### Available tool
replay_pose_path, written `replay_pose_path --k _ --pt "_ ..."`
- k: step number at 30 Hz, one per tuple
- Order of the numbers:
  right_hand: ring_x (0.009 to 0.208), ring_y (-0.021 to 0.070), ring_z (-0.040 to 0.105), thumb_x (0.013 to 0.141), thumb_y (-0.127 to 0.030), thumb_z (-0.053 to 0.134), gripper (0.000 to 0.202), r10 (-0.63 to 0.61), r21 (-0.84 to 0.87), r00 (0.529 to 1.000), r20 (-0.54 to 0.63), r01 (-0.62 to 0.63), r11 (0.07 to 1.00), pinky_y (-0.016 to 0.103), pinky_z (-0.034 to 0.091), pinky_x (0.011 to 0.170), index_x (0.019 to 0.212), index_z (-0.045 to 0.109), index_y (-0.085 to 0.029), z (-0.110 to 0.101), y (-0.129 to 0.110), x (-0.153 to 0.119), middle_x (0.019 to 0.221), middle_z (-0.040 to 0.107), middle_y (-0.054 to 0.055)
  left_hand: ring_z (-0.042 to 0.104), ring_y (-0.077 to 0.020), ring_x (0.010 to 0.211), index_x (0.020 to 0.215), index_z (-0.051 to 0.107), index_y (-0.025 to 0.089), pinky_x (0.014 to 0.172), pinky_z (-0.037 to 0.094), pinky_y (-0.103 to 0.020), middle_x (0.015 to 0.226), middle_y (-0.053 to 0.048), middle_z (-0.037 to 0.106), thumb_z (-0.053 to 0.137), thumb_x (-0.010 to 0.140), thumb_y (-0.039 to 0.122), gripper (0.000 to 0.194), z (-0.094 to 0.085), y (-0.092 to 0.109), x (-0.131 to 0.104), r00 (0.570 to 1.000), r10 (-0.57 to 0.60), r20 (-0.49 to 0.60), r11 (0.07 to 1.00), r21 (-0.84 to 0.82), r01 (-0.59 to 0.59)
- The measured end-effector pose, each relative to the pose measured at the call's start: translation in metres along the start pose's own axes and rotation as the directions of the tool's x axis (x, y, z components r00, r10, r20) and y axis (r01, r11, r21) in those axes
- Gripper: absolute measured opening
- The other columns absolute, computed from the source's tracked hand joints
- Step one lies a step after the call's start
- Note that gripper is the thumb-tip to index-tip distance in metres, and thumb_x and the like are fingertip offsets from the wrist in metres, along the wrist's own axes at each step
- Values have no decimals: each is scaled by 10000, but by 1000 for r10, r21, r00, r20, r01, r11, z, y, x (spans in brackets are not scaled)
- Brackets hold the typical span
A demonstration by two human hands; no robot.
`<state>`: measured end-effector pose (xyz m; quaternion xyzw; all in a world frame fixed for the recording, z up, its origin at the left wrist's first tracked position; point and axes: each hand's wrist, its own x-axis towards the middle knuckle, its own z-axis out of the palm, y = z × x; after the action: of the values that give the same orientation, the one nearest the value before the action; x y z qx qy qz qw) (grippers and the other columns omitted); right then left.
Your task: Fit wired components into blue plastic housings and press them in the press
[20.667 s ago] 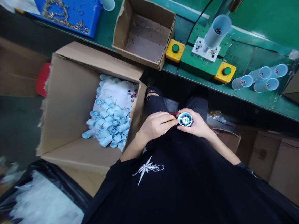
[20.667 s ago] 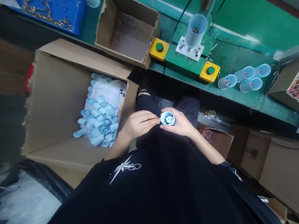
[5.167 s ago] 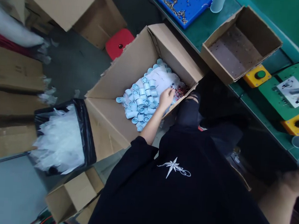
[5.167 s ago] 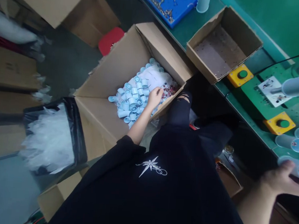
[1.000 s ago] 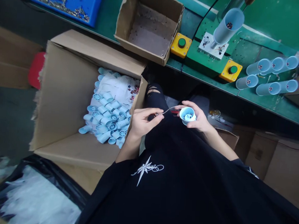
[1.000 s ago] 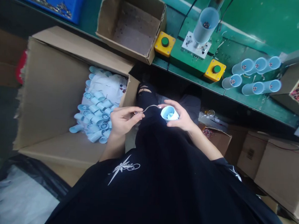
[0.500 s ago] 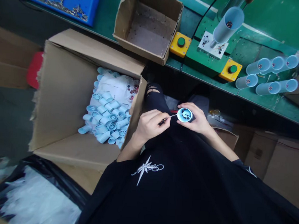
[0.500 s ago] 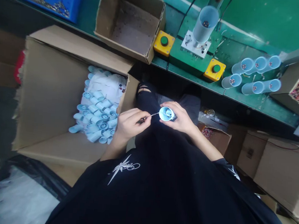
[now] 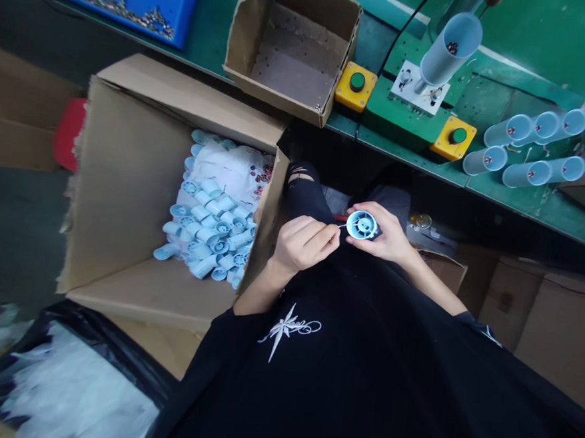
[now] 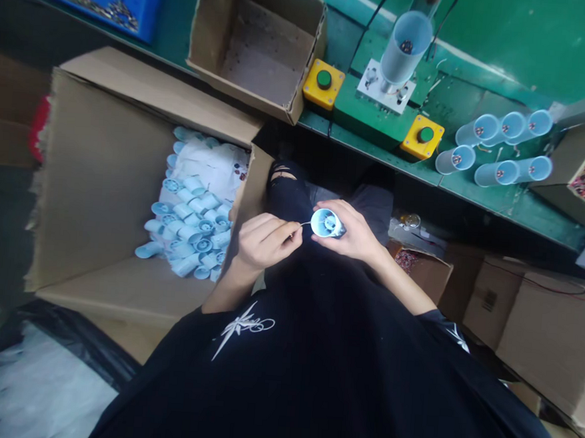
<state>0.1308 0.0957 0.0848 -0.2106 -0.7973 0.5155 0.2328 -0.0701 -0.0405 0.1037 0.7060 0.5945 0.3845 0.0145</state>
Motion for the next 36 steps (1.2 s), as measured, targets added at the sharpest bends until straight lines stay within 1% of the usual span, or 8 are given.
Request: replay_pose_path --k 7,11,15,21,26,28,32,36 --pt "1154 297 726 855 -503 849 561 -6 -44 1000 -5 6 999 494 586 1045 1307 616 -265 1 -2 -1 1253 755 107 649 -176 646 1065 724 220 629 519 -340 744 -24 698 667 951 175 135 -3 1 -3 994 102 39 994 47 -104" --pt "1149 296 727 853 -482 861 497 -1 -14 996 -84 0 1000 487 603 990 1204 572 -282 4 -3 -2 1241 750 105 650 -172 639 1062 714 231 616 513 -345 746 -18 703 679 943 162 142 -5 3 -2 996 80 42 997 18 -81" --pt "1045 288 732 835 -472 889 481 -51 -90 994 -95 43 995 489 591 955 1150 572 -293 5 -7 -1 1144 762 77 633 -162 614 990 714 228 588 499 -339 712 -7 691 682 947 160 86 -2 3 1 995 83 53 996 19 -84" --pt "1064 306 711 861 -498 858 476 -54 -172 994 -98 37 984 531 571 968 1204 594 -301 5 -5 -1 1154 747 80 617 -157 594 918 727 223 566 497 -329 676 1 679 697 934 160 72 -2 6 5 987 155 42 983 90 -158" --pt "1053 304 711 892 -467 837 461 -148 -238 984 -97 122 964 520 572 940 1250 600 -300 7 -1 -2 1158 748 82 630 -144 609 849 703 219 587 510 -305 695 7 699 704 901 139 95 2 14 8 986 164 17 986 -27 -164" --pt "1055 304 712 900 -461 829 468 -168 -260 981 -93 139 956 512 572 931 1269 591 -298 7 0 -2 1161 747 85 617 -134 591 810 685 216 586 511 -290 672 13 687 690 900 140 117 5 18 8 992 128 13 986 -111 -125" --pt "1055 299 719 929 -443 794 454 -187 -315 979 -83 153 937 500 578 908 1294 568 -294 7 -1 -2 1162 748 84 590 -111 564 768 670 201 587 509 -257 639 24 663 659 913 143 156 7 27 10 996 -59 64 955 -287 75" --pt "1038 296 731 956 -407 752 430 -247 -379 967 -66 205 902 487 580 883 1314 548 -285 6 -1 -2 1157 755 88 566 -89 522 751 691 177 547 487 -223 637 22 675 687 906 161 156 6 30 13 945 -300 133 824 -462 327"
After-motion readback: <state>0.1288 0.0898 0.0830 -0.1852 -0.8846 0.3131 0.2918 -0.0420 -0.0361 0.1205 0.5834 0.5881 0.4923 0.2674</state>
